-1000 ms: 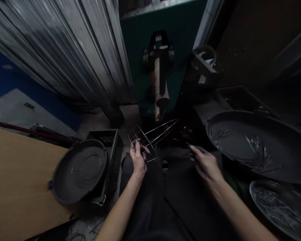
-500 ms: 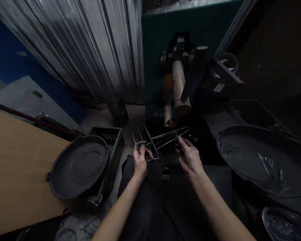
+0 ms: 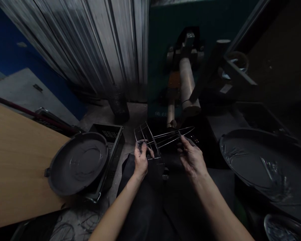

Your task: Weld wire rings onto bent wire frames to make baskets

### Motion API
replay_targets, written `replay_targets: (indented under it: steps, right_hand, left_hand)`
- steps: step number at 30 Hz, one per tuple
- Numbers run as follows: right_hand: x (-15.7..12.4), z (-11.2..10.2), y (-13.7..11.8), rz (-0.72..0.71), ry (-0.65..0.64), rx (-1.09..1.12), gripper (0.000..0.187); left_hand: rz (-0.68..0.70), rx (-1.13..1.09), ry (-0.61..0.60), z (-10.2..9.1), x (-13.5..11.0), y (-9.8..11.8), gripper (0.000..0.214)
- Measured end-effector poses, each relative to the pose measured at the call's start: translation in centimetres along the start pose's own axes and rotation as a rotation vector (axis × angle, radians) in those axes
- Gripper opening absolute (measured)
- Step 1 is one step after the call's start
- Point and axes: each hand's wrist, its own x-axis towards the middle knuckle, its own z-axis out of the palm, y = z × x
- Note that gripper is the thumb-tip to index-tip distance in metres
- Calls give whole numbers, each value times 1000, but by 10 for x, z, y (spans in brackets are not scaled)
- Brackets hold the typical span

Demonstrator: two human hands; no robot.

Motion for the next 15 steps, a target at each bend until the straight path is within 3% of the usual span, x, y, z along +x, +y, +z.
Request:
replay_targets:
  steps: [7, 15]
  right_hand:
    - [6, 4, -2, -9, -18, -41, 30]
    - [0, 10, -6, 39, -15, 38, 34]
  left_hand:
    - [-7, 7, -12, 2, 6, 4, 32]
    - [-59, -5, 36, 8, 2, 14, 37]
